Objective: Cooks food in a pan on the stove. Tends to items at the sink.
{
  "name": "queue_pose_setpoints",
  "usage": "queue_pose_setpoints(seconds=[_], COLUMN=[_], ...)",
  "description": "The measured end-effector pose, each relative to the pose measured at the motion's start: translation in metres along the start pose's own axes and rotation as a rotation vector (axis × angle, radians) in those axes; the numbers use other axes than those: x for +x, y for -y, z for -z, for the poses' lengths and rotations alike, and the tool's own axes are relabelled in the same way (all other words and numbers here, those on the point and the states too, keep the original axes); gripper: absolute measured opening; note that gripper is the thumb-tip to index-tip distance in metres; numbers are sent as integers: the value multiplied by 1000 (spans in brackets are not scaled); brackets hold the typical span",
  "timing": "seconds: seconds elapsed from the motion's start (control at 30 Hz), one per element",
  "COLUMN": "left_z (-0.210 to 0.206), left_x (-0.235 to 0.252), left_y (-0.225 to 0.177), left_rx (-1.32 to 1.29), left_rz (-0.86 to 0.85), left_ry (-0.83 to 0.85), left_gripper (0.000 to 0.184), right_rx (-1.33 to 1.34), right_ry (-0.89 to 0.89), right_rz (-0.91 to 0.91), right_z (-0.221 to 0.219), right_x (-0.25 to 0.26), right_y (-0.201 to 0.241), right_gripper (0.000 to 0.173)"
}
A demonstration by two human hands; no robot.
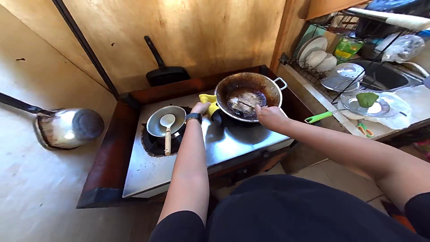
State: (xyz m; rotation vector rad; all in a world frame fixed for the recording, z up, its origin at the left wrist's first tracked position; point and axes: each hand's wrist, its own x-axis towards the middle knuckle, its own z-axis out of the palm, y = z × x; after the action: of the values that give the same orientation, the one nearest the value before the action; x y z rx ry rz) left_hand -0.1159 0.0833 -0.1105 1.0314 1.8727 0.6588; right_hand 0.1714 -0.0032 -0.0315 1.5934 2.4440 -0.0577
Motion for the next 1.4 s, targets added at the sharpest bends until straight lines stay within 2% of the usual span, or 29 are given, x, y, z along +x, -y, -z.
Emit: queue_pose_setpoints(seconds=[0.2, 0.43, 0.53, 0.73, 0.97, 1.27, 1.4], left_z=[1, 0, 0, -1, -1, -2, -1], left_x=[-5, -4, -4, 0, 0, 3, 5], left_y=[-4, -1, 0, 2, 2, 3, 5], left_rx=[31, 37, 27, -4, -30, -29, -30], left_rz=[-8, -17, -19, -9, -5, -15, -13], left_ry=[9, -11, -8, -5, 8, -13, -6], left_gripper=[52, 53, 53, 54, 51, 52, 52], right_rx=[15, 39, 42, 59, 133, 109, 121], right_ry=[-42, -27, -9, 55, 53, 31, 29], right_rz=[-9, -28, -28, -54, -129, -145, -154], right_z=[6, 11, 11, 14, -2, 16, 17], right_x=[9, 8, 5, -9, 11, 25, 21], right_y=[-1, -14, -12, 9, 34, 15, 4], right_gripper=[22, 35, 34, 25, 24, 28, 39])
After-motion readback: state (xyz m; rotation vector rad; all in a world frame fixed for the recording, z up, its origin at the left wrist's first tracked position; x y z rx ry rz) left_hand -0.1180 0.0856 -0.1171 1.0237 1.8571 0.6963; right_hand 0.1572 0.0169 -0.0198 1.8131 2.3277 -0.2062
